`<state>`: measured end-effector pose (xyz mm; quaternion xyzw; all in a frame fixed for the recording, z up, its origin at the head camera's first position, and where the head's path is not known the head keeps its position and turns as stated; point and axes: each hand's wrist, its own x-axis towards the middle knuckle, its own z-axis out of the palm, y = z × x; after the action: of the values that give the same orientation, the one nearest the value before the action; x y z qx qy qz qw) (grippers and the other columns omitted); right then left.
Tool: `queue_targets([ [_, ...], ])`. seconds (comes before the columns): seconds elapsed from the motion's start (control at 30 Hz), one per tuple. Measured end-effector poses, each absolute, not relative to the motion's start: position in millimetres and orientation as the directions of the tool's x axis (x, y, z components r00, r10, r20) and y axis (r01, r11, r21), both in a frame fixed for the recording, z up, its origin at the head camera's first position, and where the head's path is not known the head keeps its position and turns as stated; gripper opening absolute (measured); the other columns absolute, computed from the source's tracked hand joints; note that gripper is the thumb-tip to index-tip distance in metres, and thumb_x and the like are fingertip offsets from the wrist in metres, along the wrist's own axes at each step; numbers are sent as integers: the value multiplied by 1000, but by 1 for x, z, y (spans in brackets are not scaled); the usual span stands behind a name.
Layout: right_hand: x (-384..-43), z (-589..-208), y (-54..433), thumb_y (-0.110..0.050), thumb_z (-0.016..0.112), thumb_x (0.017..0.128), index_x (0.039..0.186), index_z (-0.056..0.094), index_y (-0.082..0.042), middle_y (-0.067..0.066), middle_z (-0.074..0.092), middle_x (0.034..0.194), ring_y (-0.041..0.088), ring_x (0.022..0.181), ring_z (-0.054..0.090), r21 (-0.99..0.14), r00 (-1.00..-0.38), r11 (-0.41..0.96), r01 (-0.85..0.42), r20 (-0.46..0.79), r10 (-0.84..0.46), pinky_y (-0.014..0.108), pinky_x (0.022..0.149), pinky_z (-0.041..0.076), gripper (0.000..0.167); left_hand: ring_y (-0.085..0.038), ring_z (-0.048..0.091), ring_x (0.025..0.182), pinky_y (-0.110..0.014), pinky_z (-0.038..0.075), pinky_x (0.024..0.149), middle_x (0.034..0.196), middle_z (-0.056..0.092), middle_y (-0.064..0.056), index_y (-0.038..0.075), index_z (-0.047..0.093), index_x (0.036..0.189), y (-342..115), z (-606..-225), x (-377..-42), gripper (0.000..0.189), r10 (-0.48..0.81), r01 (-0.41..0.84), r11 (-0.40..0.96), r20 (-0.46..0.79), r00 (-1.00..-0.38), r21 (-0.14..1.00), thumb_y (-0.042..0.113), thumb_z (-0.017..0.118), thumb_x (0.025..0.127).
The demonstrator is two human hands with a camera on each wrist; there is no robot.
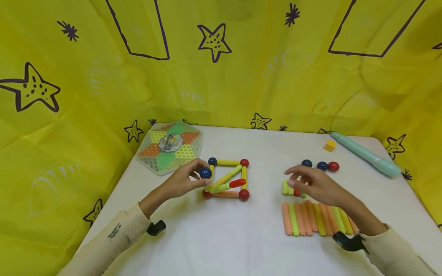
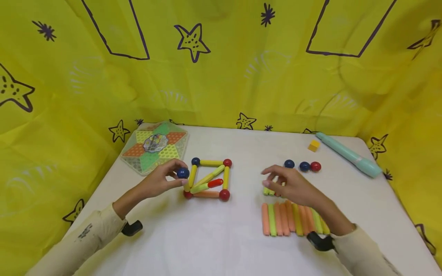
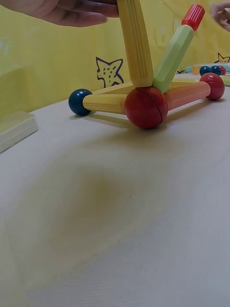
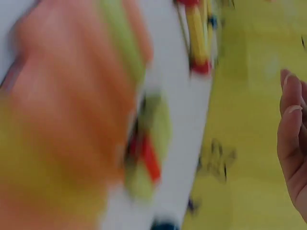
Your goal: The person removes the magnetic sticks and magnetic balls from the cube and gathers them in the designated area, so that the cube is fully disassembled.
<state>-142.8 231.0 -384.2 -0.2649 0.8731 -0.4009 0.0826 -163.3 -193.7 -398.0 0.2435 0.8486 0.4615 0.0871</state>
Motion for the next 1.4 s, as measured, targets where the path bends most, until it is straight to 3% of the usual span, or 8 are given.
queue_targets([
  [0.27,-161,-421,138,-24,75,92,140,54,-2,17,62,122,20,81,62,-858,-776,434,-274,-69,-627,25,64,49,56,-17,63,102,-32,54,88,111,65,-3,12,58,122,-186,-400,-164,38,504,328,453,65,-861,829,23,76,91],
  [0.37,-162,-431,125,-16,72,93,139,55,-1,21,64,124,29,81,65,-907,-775,345,-239,-36,-631,27,62,52,51,-17,63,102,-32,54,88,110,65,-3,12,58,121,-184,-400,-165,38,513,340,446,75,-855,828,22,77,90],
  [0.6,-159,-443,109,-9,67,96,126,65,0,21,70,96,41,73,64,-961,-804,190,-199,49,-593,25,62,55,31,-17,63,102,-32,54,87,110,65,-3,12,58,122,-184,-397,-167,39,522,354,446,82,-849,822,23,77,90],
  [0.87,-155,-446,99,-10,66,97,120,63,-3,17,68,93,29,72,64,-937,-828,191,-293,149,-540,29,62,56,24,-18,63,102,-31,54,87,111,65,-4,12,58,122,-187,-397,-167,39,515,356,442,92,-852,823,24,77,91],
  [1.1,-156,-442,97,-11,64,99,119,61,-5,13,69,98,17,74,66,-917,-841,247,-313,147,-522,27,67,57,22,-18,63,102,-31,54,87,111,65,-4,12,58,122,-189,-399,-168,39,517,359,438,96,-851,824,24,77,91],
  [1.23,-158,-438,101,-16,64,100,120,64,-5,17,71,102,19,77,67,-924,-846,254,-285,118,-520,27,66,57,23,-17,63,103,-31,54,87,111,65,-3,12,58,122,-191,-399,-167,39,509,349,450,85,-857,822,23,77,90],
  [1.4,-161,-428,118,-15,62,101,123,64,-2,25,66,92,24,67,62,-937,-854,254,-241,81,-515,27,58,53,26,-17,63,103,-32,54,88,111,65,-3,12,58,123,-194,-400,-166,39,498,334,466,69,-865,819,24,77,91],
])
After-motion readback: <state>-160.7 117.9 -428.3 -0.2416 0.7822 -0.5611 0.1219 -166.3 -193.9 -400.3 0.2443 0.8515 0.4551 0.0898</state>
